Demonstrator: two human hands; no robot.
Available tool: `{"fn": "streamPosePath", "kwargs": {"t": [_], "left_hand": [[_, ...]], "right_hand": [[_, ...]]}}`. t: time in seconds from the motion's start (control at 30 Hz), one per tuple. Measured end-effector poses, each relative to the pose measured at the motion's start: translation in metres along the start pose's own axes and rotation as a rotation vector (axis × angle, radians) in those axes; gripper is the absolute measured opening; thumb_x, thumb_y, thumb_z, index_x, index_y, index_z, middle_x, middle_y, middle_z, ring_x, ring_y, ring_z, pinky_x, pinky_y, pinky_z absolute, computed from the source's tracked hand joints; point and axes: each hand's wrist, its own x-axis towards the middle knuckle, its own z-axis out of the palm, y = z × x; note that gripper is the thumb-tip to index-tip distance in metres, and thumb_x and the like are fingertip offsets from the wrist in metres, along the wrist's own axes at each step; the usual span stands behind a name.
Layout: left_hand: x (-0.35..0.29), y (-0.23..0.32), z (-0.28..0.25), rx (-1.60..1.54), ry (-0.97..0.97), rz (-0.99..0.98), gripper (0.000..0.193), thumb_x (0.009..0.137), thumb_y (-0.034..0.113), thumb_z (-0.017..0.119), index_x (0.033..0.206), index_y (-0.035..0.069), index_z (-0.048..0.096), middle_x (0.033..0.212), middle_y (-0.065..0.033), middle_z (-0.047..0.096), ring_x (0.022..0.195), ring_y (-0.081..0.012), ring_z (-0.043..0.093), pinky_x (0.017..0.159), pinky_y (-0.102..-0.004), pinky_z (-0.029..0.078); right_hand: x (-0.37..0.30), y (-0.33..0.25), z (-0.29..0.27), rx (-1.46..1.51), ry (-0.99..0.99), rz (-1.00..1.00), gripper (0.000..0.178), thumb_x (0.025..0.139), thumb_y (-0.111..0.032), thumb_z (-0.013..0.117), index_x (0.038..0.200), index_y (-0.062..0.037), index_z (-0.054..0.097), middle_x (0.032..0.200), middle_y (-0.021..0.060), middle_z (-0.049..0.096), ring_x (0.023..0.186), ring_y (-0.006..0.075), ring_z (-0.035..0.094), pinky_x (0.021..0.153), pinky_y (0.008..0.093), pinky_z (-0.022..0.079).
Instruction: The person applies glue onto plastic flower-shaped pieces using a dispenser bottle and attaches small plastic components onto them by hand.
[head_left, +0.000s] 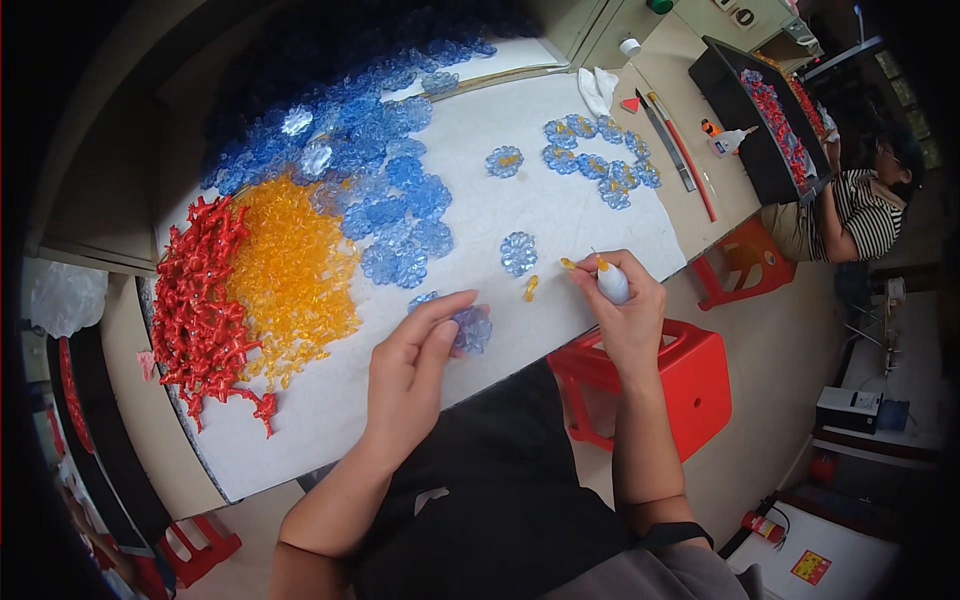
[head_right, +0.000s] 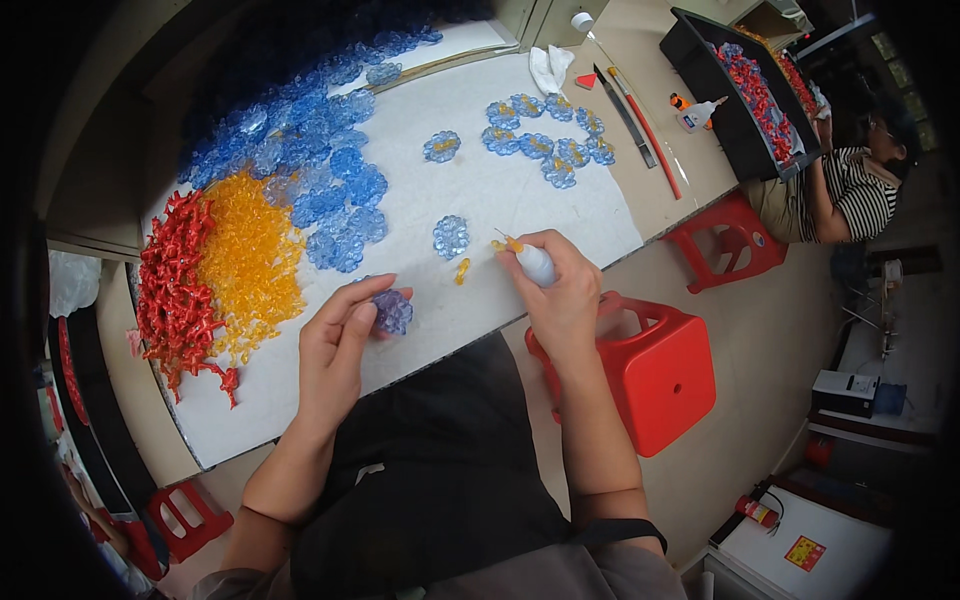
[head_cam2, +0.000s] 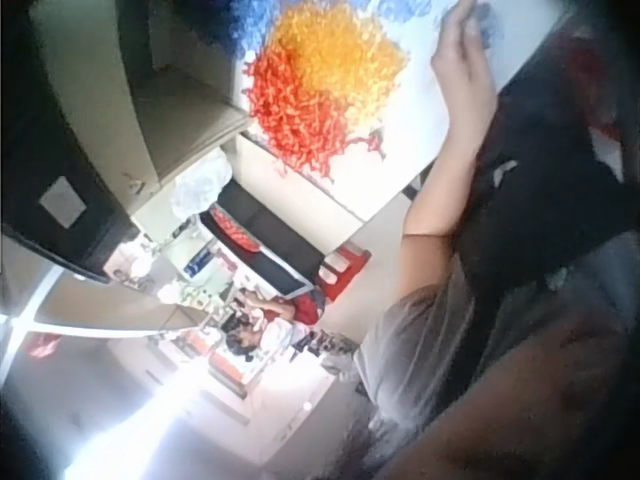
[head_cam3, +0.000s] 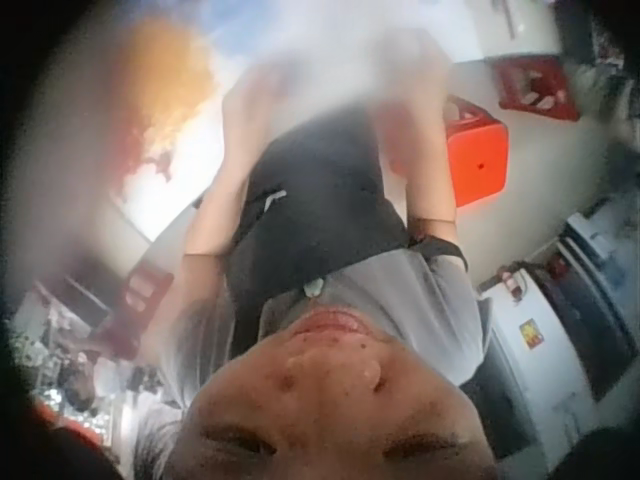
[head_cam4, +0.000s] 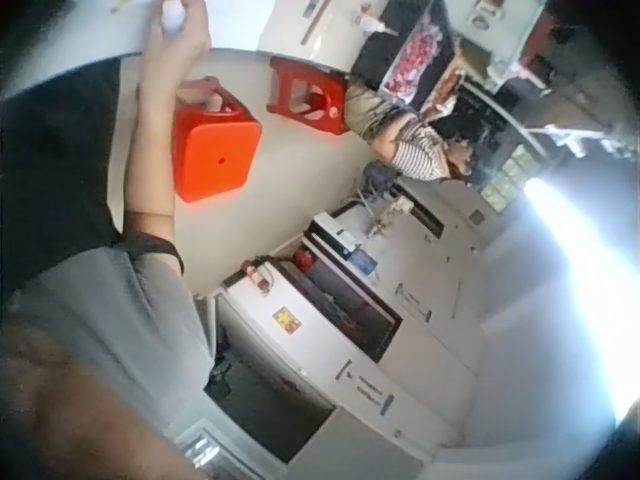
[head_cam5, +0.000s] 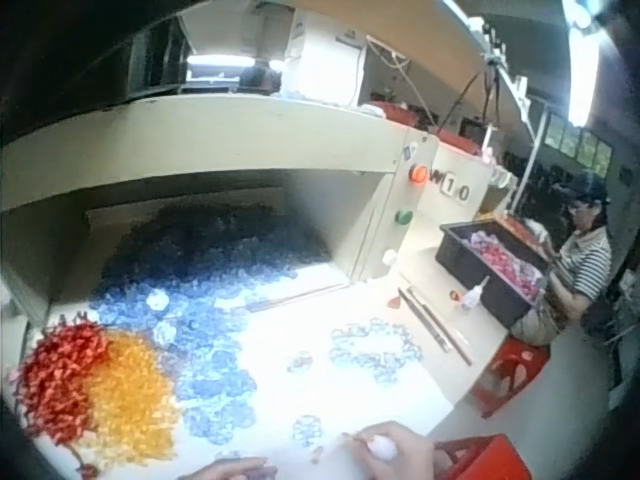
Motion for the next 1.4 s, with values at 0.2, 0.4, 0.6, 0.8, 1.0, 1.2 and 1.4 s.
{"fn": "streamPosePath", "kwargs": {"t": [0.2,0.4,0.6,0.8,1.0,1.2,1.4], "left_hand": [[0.023,0.004,-0.004,0.792,-0.053,0.474,0.02,0.076,0.004,0.058,0.096,0.003,0.06,0.09,-0.0123,0.058,0.085,-0.0237,0.053,0.073,-0.0322,0.043],[0.12,0.033,-0.015,0.973,0.022,0.43,0.03,0.073,0.014,0.063,0.101,0.005,0.058,0.098,-0.0115,0.056,0.091,-0.0253,0.052,0.08,-0.033,0.042],[0.176,0.018,-0.004,0.993,-0.21,0.429,0.042,0.067,0.02,0.069,0.105,0.006,0.056,0.103,-0.011,0.052,0.095,-0.025,0.051,0.083,-0.0321,0.042],[0.178,0.02,0.0,0.967,-0.299,0.478,0.043,0.065,0.013,0.071,0.105,0.008,0.055,0.096,-0.0079,0.055,0.083,-0.0201,0.055,0.076,-0.0296,0.044],[0.146,0.032,0.012,0.771,-0.204,0.457,0.038,0.068,0.009,0.069,0.102,0.006,0.054,0.083,-0.0063,0.06,0.061,-0.0155,0.057,0.059,-0.0257,0.047],[0.1,0.038,0.028,0.269,-0.151,0.343,0.04,0.067,0.001,0.068,0.104,0.003,0.053,0.087,-0.0053,0.06,0.066,-0.0097,0.059,0.061,-0.0225,0.047],[0.074,0.036,0.026,0.199,-0.146,0.28,0.034,0.075,0.002,0.063,0.107,0.001,0.051,0.092,-0.0102,0.059,0.076,-0.0139,0.062,0.067,-0.0236,0.049]], "right_hand": [[0.008,0.004,-0.002,-0.05,-0.059,-0.025,0.014,0.07,-0.008,0.068,0.076,-0.0007,0.058,0.072,0.0101,0.06,0.063,0.019,0.059,0.059,0.0255,0.044],[0.025,-0.002,-0.013,0.137,-0.136,0.097,0.011,0.071,-0.004,0.065,0.077,0.0002,0.058,0.077,0.0082,0.058,0.07,0.015,0.057,0.064,0.0241,0.043],[0.024,0.006,-0.01,0.3,-0.138,0.099,0.01,0.071,-0.001,0.065,0.077,0.0004,0.057,0.077,0.0066,0.059,0.072,0.0128,0.056,0.066,0.024,0.043],[0.031,0.008,-0.003,0.418,-0.149,0.091,0.011,0.071,-0.001,0.065,0.078,0.0005,0.057,0.077,0.0066,0.059,0.073,0.0125,0.057,0.067,0.0231,0.043],[0.041,-0.007,0.01,0.494,-0.047,0.065,0.014,0.073,-0.002,0.064,0.084,-0.0002,0.056,0.08,0.0047,0.059,0.076,0.01,0.055,0.069,0.0227,0.043],[0.038,-0.021,0.016,0.899,-0.089,0.177,0.016,0.076,-0.003,0.062,0.09,0.0001,0.056,0.083,0.0036,0.058,0.077,0.0077,0.054,0.068,0.0209,0.043],[0.028,-0.032,0.012,0.839,-0.142,0.206,0.015,0.077,-0.002,0.061,0.09,0.0008,0.056,0.08,0.0037,0.059,0.071,0.0062,0.054,0.063,0.0198,0.044]]}}
